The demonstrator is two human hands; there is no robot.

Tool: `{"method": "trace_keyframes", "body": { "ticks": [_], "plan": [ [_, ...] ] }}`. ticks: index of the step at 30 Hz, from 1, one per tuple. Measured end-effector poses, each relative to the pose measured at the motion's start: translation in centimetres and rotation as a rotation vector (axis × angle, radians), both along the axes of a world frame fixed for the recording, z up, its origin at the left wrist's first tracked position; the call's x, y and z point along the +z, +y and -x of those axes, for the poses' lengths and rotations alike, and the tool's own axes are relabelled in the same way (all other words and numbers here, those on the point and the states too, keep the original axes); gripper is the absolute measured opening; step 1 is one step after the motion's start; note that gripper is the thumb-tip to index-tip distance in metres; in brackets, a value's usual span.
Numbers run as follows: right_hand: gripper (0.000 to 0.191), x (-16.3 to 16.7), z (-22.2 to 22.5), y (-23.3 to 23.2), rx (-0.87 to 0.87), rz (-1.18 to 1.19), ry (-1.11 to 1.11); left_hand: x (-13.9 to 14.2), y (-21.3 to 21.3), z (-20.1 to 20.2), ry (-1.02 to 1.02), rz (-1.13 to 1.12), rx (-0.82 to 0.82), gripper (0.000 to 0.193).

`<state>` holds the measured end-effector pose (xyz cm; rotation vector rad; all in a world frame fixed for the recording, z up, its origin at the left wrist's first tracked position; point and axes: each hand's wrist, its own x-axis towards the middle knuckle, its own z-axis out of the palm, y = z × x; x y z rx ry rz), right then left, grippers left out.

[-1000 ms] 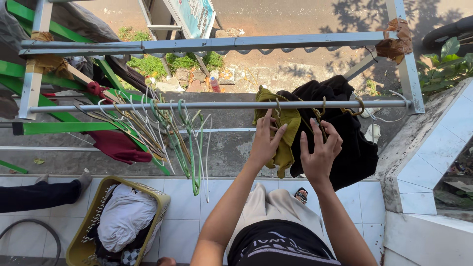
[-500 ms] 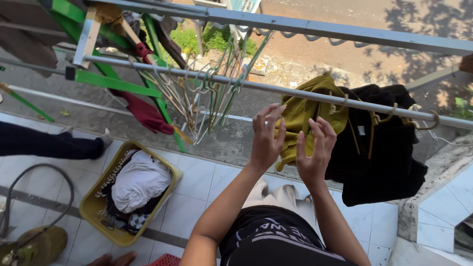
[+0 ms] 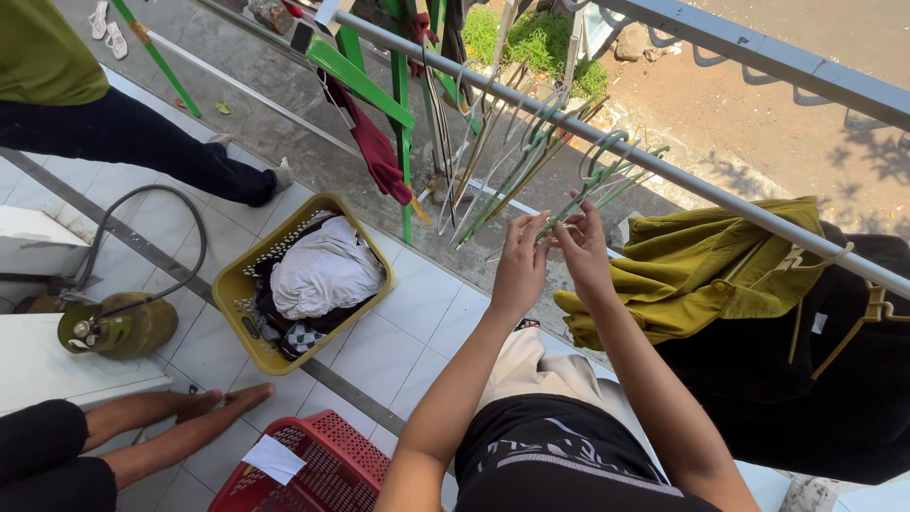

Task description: The person hangs wet clothes on a drying rack using hangers. They take a black garment and a pink patterned garment from a laundry basket, place each on a hanger, and hang them on the rack. The person also picks up and repositions empty hangers on the rack.

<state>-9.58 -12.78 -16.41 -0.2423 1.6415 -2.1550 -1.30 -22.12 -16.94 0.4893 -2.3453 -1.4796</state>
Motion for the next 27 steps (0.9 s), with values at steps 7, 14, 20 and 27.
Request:
{"method": "trace_keyframes", "body": {
  "ticks": [7, 14, 20, 27],
  "plan": [
    [0.028, -0.3, 0.2, 1.3, -0.072, -0.176, 0.038, -0.7, 0.0, -0.3, 0.028, -0.011, -0.026, 0.032],
    [0.023, 0.3, -0.8, 2.6, -0.148, -0.065, -0.008, -0.4, 0.3, -0.4, 0.022, -0.015, -0.087, 0.036],
    [0.023, 2.3, -3.1, 4.6, -0.258, -0.035, 0.010, -0.4, 0.5, -0.4, 0.028, -0.047, -0.102, 0.038],
    [0.022, 4.7, -7.4, 5.1, -0.267, -0.009, 0.078, 0.6, 0.9, -1.5, 0.118, 0.186, 0.022, 0.060]
  ]
}}
